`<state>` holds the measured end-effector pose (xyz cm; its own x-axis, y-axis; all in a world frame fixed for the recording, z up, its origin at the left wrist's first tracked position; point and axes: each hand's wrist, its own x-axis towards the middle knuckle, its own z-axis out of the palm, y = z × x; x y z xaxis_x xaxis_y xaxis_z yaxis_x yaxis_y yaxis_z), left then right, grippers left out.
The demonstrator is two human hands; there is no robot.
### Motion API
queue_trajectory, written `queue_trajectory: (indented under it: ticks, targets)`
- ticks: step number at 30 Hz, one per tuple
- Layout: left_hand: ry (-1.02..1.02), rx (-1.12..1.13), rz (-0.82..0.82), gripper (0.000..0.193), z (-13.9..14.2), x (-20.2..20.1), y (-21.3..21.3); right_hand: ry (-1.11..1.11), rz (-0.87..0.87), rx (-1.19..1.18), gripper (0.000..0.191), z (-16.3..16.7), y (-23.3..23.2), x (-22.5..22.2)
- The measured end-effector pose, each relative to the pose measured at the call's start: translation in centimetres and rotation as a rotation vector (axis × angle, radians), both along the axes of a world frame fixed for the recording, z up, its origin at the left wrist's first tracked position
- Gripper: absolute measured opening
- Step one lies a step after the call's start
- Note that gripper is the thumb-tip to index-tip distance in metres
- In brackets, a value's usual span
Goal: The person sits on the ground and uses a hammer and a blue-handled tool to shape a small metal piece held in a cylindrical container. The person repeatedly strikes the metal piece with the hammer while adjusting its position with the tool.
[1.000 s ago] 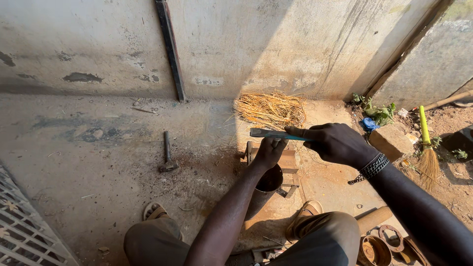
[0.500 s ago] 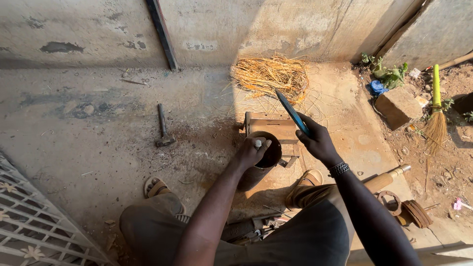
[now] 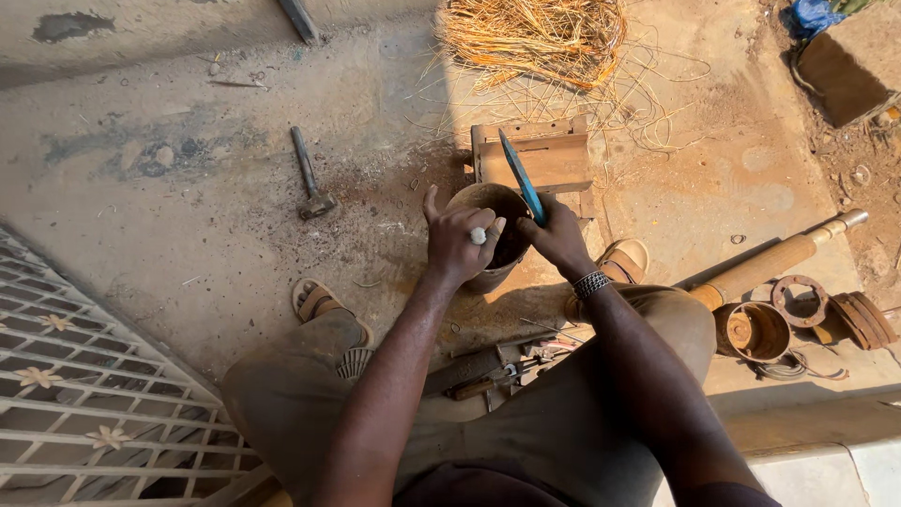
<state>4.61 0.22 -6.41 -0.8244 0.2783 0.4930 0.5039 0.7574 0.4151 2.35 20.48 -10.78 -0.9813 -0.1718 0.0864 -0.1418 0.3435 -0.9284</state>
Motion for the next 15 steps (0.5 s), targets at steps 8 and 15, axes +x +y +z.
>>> queue_trajectory:
  ticks: [8, 15]
  targets:
    - [-0.105, 0.014, -0.086, 0.028, 0.1, 0.3, 0.3, -0.067, -0.14, 0.227, 0.033, -0.3, -0.1, 2.3]
    - [-0.274, -0.099, -0.171, 0.034, 0.2, -4.2, -3.2, -0.177, -0.173, 0.165, 0.037, 0.1, -2.9, 0.5]
